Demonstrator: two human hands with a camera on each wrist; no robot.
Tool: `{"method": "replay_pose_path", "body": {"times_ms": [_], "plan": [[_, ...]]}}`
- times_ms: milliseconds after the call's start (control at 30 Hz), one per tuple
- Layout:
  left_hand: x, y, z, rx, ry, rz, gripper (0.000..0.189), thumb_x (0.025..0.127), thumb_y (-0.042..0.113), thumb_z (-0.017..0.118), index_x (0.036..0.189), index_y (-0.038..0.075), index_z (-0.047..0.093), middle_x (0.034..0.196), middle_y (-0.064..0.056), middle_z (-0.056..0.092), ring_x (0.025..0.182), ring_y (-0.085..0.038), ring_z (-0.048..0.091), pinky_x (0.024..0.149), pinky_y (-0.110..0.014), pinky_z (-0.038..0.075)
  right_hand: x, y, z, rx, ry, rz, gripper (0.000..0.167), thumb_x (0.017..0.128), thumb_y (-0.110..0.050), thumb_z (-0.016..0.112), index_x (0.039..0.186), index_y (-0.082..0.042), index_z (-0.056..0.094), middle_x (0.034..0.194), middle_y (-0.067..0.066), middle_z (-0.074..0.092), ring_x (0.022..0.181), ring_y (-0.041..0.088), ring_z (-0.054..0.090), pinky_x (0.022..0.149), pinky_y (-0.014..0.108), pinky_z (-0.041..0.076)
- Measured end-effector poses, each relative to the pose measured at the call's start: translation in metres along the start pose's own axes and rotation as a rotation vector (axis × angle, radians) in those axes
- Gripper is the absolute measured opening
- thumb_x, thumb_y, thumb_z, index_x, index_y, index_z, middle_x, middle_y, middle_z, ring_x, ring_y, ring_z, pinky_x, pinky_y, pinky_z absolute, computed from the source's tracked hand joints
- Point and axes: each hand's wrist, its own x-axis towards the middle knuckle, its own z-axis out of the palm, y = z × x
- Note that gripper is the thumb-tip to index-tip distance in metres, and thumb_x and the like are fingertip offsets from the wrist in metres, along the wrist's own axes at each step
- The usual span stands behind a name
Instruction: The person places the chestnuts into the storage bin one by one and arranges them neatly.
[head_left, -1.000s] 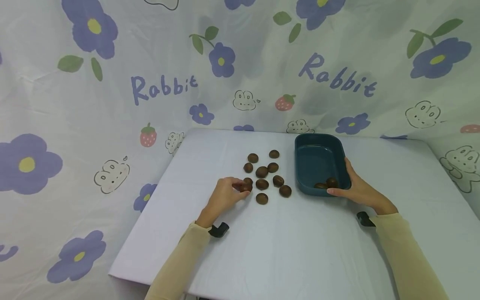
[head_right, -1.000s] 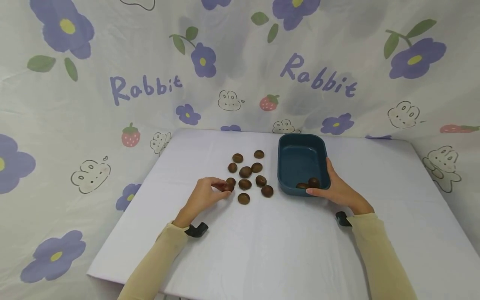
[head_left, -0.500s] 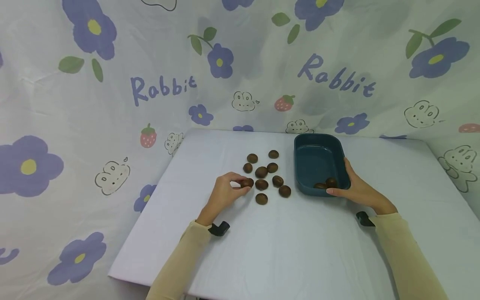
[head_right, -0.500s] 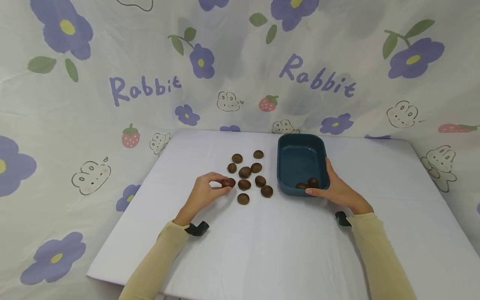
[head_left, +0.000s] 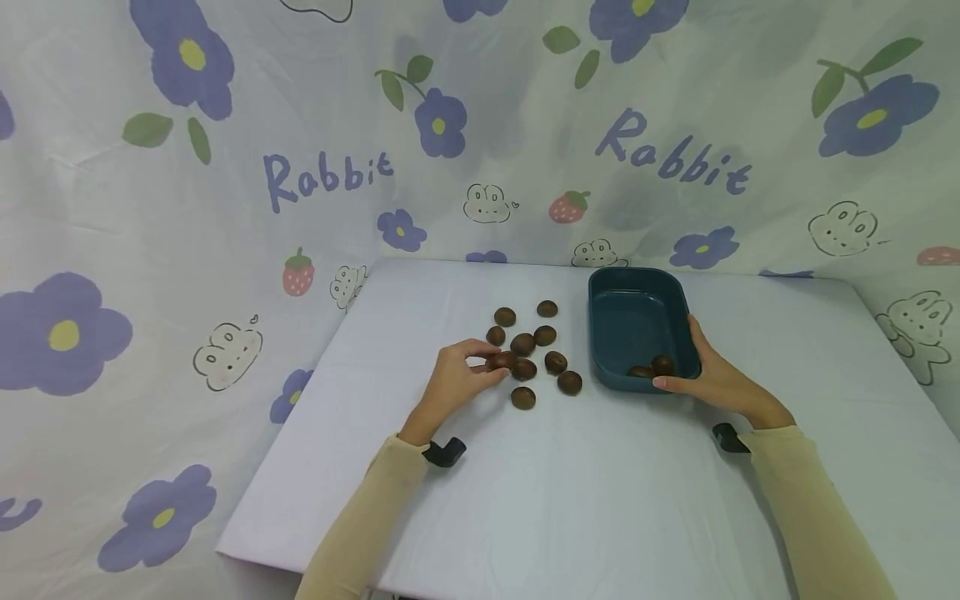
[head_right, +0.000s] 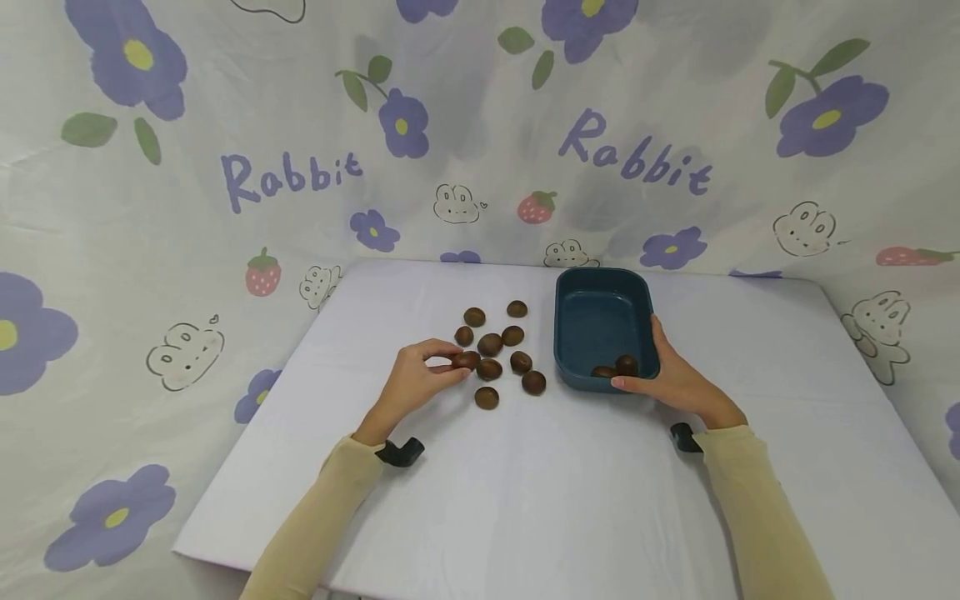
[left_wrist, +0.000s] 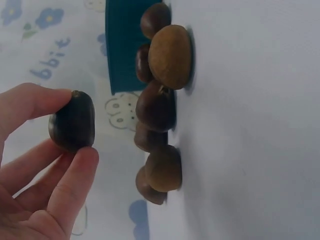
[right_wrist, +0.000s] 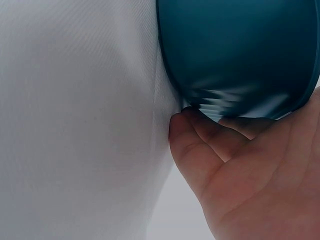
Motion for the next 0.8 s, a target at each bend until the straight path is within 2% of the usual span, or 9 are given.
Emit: {"method": "replay_pose_path", "body": {"times_ms": [100,367,533,633,733,800], "plan": [[0.004,0.002,0.003,0.012,0.001,0.013,0.032,0.083,0.01,0.086,0.112,0.001,0.076,0.118,-0.012,0.074,0.109,-0.025,0.072,0.087,-0.026,0.062,0.0,0.0,0.0,-0.001,0.0,0.001,0.132,0.089,-0.048,0.076,0.156,-0.029,-0.036,0.171,0.013,-0.026,0.157,0.057,-0.003,0.113,0.084,0.015],[0.016,0.014,0.016,-0.053,-0.033,0.043,0.033,0.083,0.007,0.085,0.113,-0.003,0.075,0.122,-0.016,0.071,0.112,-0.028,0.071,0.087,-0.024,0.061,-0.003,-0.001,-0.001,-0.016,-0.002,0.015,0.132,0.09,-0.05,0.076,0.157,-0.026,-0.035,0.17,0.013,-0.028,0.156,0.058,-0.004,0.113,0.084,0.015],[0.024,0.022,0.026,-0.055,-0.057,0.079,0.029,0.084,0.009,0.084,0.112,0.002,0.077,0.118,-0.011,0.072,0.108,-0.026,0.07,0.088,-0.025,0.061,-0.002,0.001,0.0,-0.014,0.002,0.007,0.132,0.089,-0.049,0.076,0.157,-0.026,-0.035,0.171,0.014,-0.027,0.156,0.059,-0.003,0.112,0.084,0.016],[0.028,0.027,0.031,-0.01,-0.06,0.12,0.027,0.085,0.012,0.084,0.11,0.005,0.078,0.115,-0.008,0.074,0.104,-0.025,0.07,0.088,-0.032,0.063,0.0,0.002,0.001,-0.008,0.004,0.007,0.132,0.089,-0.049,0.077,0.157,-0.028,-0.035,0.171,0.013,-0.027,0.156,0.058,-0.003,0.112,0.085,0.016],[0.032,0.031,0.036,0.046,-0.057,0.159,0.028,0.085,0.017,0.085,0.111,0.008,0.079,0.114,-0.007,0.076,0.105,-0.024,0.069,0.091,-0.044,0.062,0.0,0.003,0.001,-0.005,0.004,0.005,0.132,0.089,-0.049,0.077,0.157,-0.03,-0.035,0.171,0.012,-0.027,0.156,0.058,-0.003,0.112,0.085,0.016],[0.036,0.033,0.04,0.047,-0.063,0.181,0.029,0.085,0.018,0.085,0.112,0.008,0.079,0.113,-0.007,0.077,0.105,-0.023,0.07,0.093,-0.05,0.06,0.0,0.003,0.001,-0.006,0.003,0.007,0.132,0.089,-0.049,0.077,0.156,-0.03,-0.035,0.171,0.012,-0.027,0.156,0.058,-0.003,0.112,0.085,0.016]]}}
